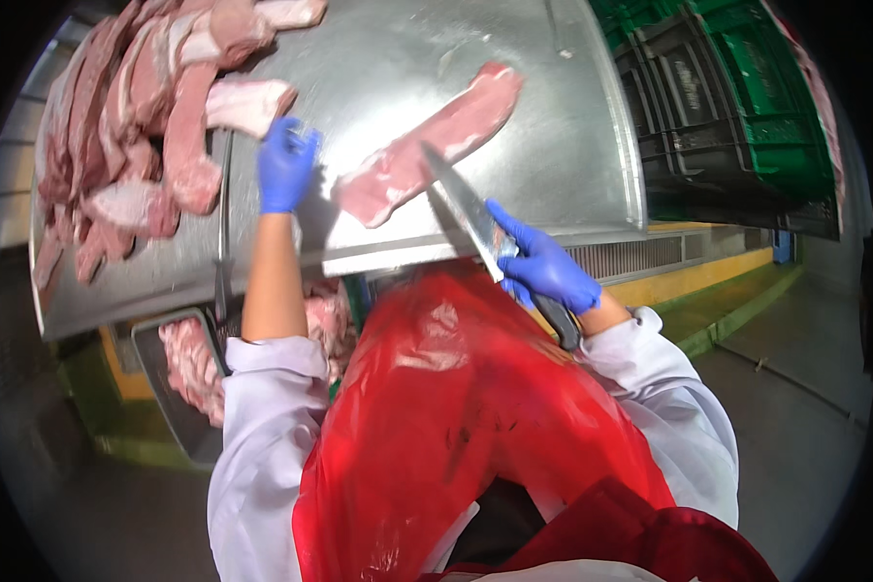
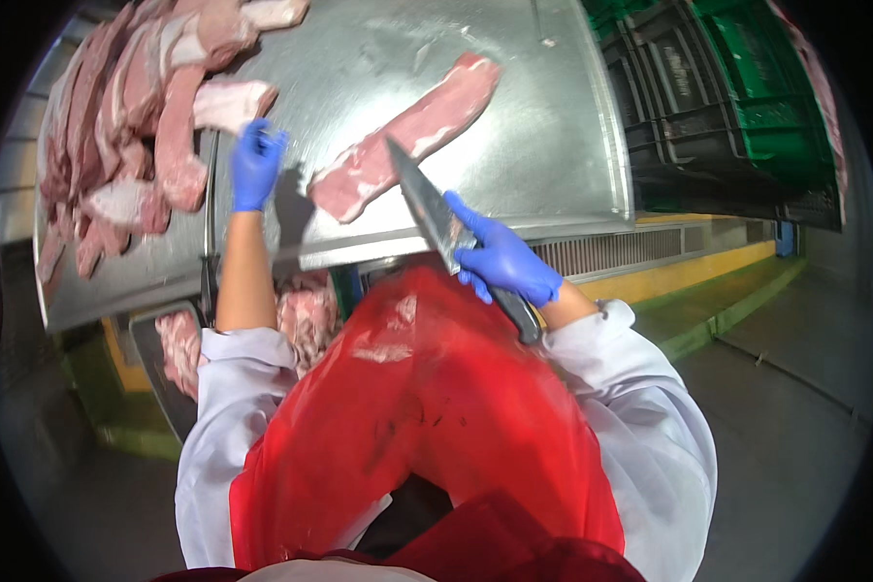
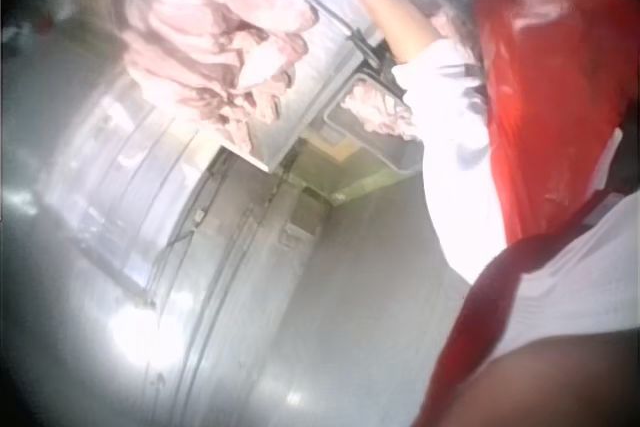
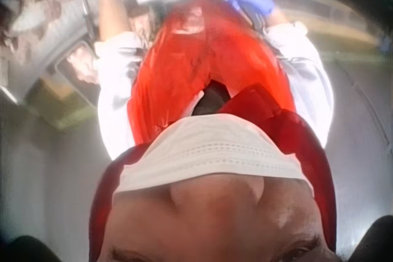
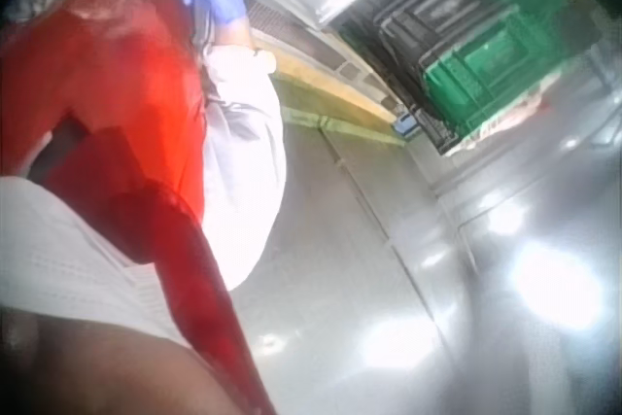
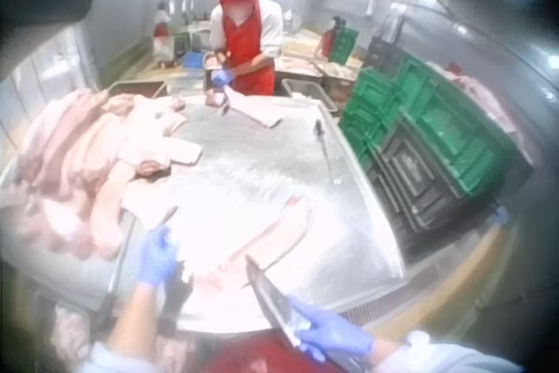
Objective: The person cuts large pieces of raw meat on a stainless steel table using a knife, separating fat and trimming the meat. The trimmed pieces are placed into a green crate below the table.
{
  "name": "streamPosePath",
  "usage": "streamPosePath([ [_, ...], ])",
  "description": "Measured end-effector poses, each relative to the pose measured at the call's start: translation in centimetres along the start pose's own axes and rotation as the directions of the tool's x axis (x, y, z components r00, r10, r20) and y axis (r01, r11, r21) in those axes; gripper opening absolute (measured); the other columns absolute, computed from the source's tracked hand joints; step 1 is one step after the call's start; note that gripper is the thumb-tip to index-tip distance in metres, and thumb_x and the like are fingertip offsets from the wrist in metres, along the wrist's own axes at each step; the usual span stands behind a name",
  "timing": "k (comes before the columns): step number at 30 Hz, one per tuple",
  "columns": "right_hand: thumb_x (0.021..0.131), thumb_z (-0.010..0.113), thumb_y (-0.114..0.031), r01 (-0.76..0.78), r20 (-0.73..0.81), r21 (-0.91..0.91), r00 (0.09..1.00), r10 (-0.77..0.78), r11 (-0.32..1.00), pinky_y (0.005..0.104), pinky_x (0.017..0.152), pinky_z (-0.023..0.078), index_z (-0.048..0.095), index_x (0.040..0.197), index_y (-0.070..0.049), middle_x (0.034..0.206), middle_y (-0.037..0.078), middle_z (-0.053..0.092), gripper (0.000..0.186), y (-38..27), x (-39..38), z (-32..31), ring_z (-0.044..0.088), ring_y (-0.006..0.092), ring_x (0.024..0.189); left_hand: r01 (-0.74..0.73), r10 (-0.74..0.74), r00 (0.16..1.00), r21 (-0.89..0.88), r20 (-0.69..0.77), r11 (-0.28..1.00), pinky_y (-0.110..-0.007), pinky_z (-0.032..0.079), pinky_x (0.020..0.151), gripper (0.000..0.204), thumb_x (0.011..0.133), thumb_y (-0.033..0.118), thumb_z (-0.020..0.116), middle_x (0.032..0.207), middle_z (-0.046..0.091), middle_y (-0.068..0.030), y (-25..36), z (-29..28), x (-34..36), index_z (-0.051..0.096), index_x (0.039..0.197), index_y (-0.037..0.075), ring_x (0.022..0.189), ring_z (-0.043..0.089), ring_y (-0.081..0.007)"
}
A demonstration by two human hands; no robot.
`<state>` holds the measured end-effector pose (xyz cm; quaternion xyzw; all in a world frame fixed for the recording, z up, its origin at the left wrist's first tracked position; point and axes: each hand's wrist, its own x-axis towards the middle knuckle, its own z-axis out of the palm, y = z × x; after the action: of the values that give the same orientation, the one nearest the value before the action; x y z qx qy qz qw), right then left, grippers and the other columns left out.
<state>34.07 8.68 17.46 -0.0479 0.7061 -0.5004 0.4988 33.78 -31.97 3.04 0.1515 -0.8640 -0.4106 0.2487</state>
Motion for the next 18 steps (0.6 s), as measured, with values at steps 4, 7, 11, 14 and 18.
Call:
streamPosePath([
  [4,0.096,0.049,0.001,0.150,-0.218,0.214,0.971,-0.102,0.965,0.0293,0.040,0.045,0.016,0.160,-0.022,0.070,0.006,0.055,0.076,0.4,3.1,-2.9,0.051,0.0134,0.046,-0.228,-0.117,0.775,0.448,0.621,0.865,-0.050,0.047,0.099,0.056,0.091,0.053,0.055,0.117,0.064,-0.0254,2.2,10.8,-1.6,0.061,0.121,0.006,0.113,0.059,-0.0431],
  [7,0.093,0.050,-0.001,0.224,-0.215,0.161,0.959,-0.187,0.961,0.0304,0.043,0.049,0.012,0.161,-0.023,0.070,0.006,0.058,0.081,1.3,6.7,-3.0,0.055,0.0133,0.047,-0.131,-0.113,0.822,0.378,0.559,0.916,-0.052,0.051,0.083,0.023,0.091,0.021,0.056,0.098,0.066,-0.0280,-2.3,11.7,-0.2,0.063,0.093,0.000,0.093,0.064,-0.0451],
  [11,0.091,0.051,-0.004,0.222,-0.284,0.086,0.940,-0.189,0.971,0.0302,0.045,0.052,0.009,0.161,-0.024,0.069,0.008,0.060,0.084,3.9,7.4,-1.7,0.057,0.0135,0.048,-0.007,-0.050,0.859,0.111,0.509,0.994,-0.045,0.053,0.072,0.017,0.090,0.014,0.055,0.083,0.067,-0.0263,-2.8,12.2,-0.1,0.063,0.084,-0.001,0.076,0.067,-0.0411],
  [14,0.092,0.050,-0.003,0.191,-0.310,0.015,0.934,-0.177,0.982,0.0294,0.045,0.050,0.008,0.161,-0.024,0.067,0.007,0.060,0.084,4.1,10.1,-1.1,0.055,0.0128,0.047,0.121,-0.119,0.884,0.026,0.452,0.992,-0.043,0.053,0.068,0.018,0.088,0.016,0.057,0.078,0.066,-0.0249,-4.0,11.6,-0.5,0.063,0.083,-0.001,0.071,0.067,-0.0360],
  [18,0.095,0.050,-0.005,0.196,-0.281,-0.005,0.941,-0.190,0.981,0.0295,0.045,0.050,0.008,0.160,-0.032,0.069,0.008,0.062,0.082,4.4,15.2,0.1,0.056,0.0126,0.049,0.048,-0.080,0.900,0.086,0.428,0.995,-0.045,0.050,0.064,0.019,0.082,0.018,0.059,0.075,0.064,-0.0236,-3.9,9.9,0.0,0.064,0.078,0.000,0.066,0.063,-0.0346],
])
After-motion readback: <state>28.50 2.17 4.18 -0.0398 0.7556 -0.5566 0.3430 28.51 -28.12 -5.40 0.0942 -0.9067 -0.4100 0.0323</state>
